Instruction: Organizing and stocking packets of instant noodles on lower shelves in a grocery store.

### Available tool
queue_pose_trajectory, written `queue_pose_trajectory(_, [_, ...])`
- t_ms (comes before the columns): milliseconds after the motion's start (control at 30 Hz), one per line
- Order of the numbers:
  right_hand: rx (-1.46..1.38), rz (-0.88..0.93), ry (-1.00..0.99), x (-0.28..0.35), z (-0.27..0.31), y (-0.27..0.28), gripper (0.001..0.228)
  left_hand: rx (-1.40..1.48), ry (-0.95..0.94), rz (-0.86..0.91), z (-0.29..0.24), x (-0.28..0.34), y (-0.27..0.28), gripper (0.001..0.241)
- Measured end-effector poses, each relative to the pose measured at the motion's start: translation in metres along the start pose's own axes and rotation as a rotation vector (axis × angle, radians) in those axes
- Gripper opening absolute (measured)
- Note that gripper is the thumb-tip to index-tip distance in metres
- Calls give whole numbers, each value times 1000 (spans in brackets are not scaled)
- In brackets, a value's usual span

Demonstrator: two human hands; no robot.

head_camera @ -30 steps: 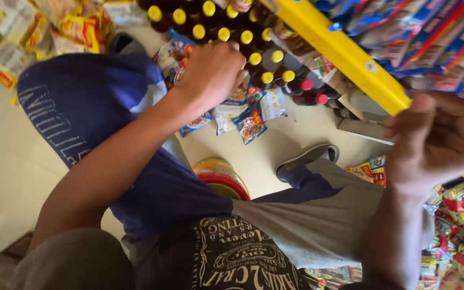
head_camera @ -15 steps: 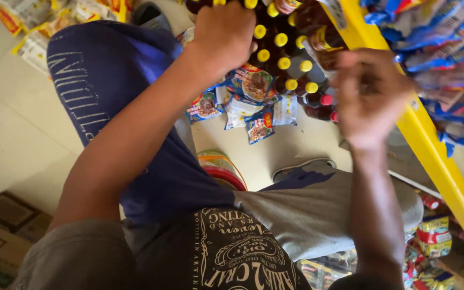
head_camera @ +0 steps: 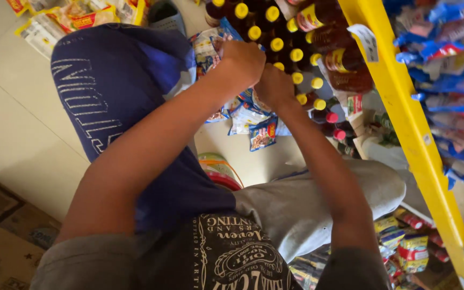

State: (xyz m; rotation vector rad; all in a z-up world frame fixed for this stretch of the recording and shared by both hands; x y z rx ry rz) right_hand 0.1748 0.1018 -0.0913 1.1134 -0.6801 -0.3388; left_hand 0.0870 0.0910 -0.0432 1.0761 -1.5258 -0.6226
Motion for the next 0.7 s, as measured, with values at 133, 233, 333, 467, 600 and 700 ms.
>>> queue_pose_trajectory(133, [-8, 17, -30, -10, 0, -29, 22, 56, 104, 4, 16, 2, 2, 26])
queue_pose_trajectory(233, [37, -13, 58, -19, 2, -51, 24, 38, 125, 61, 26, -10, -16, 29])
queue_pose_trajectory(333, [-160, -20, -75, -23, -8, -57, 27, 41, 163, 61, 26, -1, -4, 31])
queue_pose_trajectory(467, [-221, -235, 133, -23, 0, -32, 19, 99, 185, 149, 29, 2, -5, 35])
queue_pose_trajectory(600, [-103, -182, 24, -19, 3, 1, 21, 73, 121, 136, 24, 0, -7, 33])
queue_pose_trajectory(700, [-110, -273, 14, -7, 1, 34, 21, 61, 132, 111, 27, -4, -16, 29])
Point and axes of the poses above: each hand's wrist, its own x-axis away from the middle knuckle, its own y-axis out of the back of the hand, z = x × y, the point moved 8 cm from there along -x, towards the middle knuckle, and after that the axes turned 4 degrees about x, right-handed, at the moved point
